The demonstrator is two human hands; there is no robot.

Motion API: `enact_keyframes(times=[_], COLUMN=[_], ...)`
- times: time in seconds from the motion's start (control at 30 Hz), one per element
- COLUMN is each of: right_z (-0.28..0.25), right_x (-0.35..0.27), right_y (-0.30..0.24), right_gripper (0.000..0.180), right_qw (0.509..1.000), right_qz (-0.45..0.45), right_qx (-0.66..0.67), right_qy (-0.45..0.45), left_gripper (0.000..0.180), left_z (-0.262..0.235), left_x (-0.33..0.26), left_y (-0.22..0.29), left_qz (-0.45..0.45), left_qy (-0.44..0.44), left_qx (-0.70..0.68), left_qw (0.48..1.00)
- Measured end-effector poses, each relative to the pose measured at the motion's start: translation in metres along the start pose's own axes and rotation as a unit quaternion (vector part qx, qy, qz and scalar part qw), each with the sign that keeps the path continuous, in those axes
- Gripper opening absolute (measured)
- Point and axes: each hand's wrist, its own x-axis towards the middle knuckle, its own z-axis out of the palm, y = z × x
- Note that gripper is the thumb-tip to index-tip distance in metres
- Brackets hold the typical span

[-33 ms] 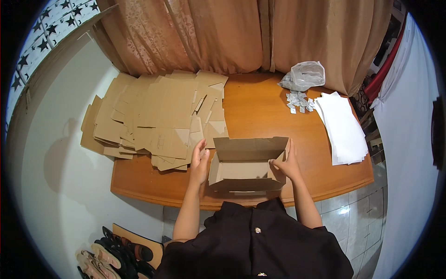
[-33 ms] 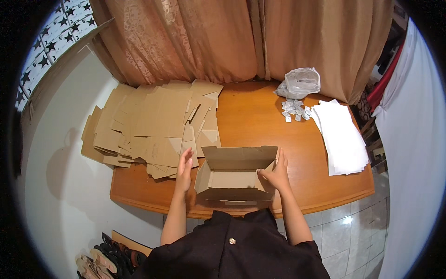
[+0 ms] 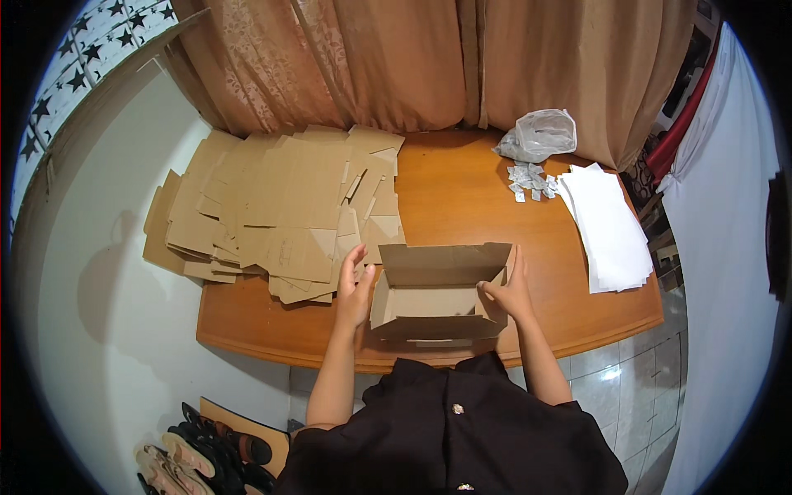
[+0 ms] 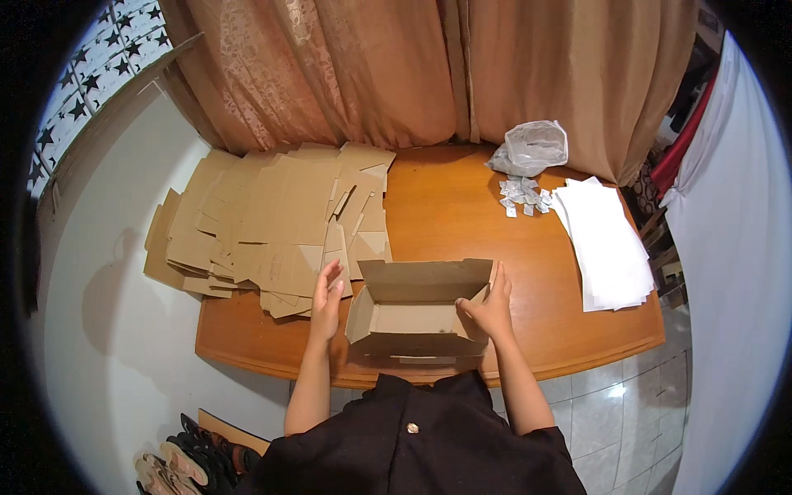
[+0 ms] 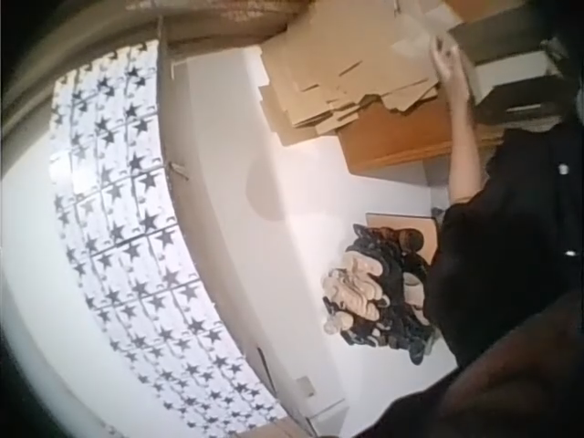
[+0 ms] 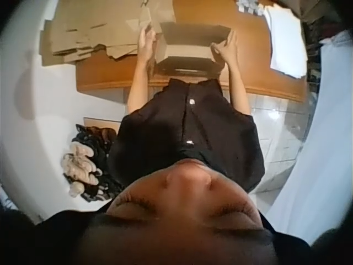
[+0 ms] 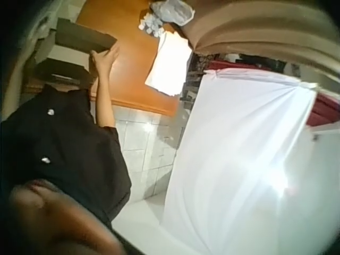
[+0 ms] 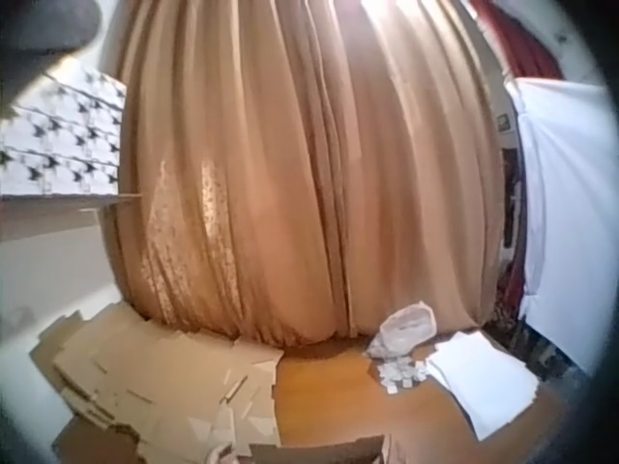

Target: Folding cardboard sheets into shoe boxes and placing them on a shelf.

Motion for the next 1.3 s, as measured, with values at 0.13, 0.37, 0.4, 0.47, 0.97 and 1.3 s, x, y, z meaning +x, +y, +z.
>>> enact_keyframes(times=[0.13, 0.37, 0.4, 0.47, 0.97, 1.3], right_z=[0.014, 0.003, -0.003, -0.013, -0.019, 0.013], right_x=[-0.014, -0.021, -0.022, -0.023, -0.037, -0.028], right_y=[-0.024, -0.008, 0.002, 0.021, 0.016, 0.021], right_gripper=[0.123, 0.110, 0.105, 0.096, 0.048, 0.027], right_qw=[0.996, 0.996, 0.992, 0.993, 0.946, 0.992], right_qz=[-0.057, -0.034, -0.052, -0.028, 0.060, -0.053], right_qx=[-0.052, -0.016, 0.034, 0.051, 0.315, 0.092], right_qy=[0.051, 0.082, 0.108, 0.108, -0.040, -0.075], left_gripper=[0.051, 0.057, 0.057, 0.050, 0.028, 0.031], left_z=[0.024, 0.065, 0.065, 0.064, 0.022, -0.001], left_x=[0.004, 0.032, 0.033, 0.032, 0.008, 0.025], left_y=[0.045, 0.004, -0.003, -0.011, -0.013, -0.006], left_qz=[0.084, 0.144, 0.147, 0.193, 0.197, 0.127], left_qy=[-0.024, -0.130, -0.133, -0.122, -0.375, -0.354], left_qx=[0.068, 0.243, 0.242, 0.469, 0.544, 0.567], left_qw=[0.994, 0.950, 0.950, 0.853, 0.724, 0.733])
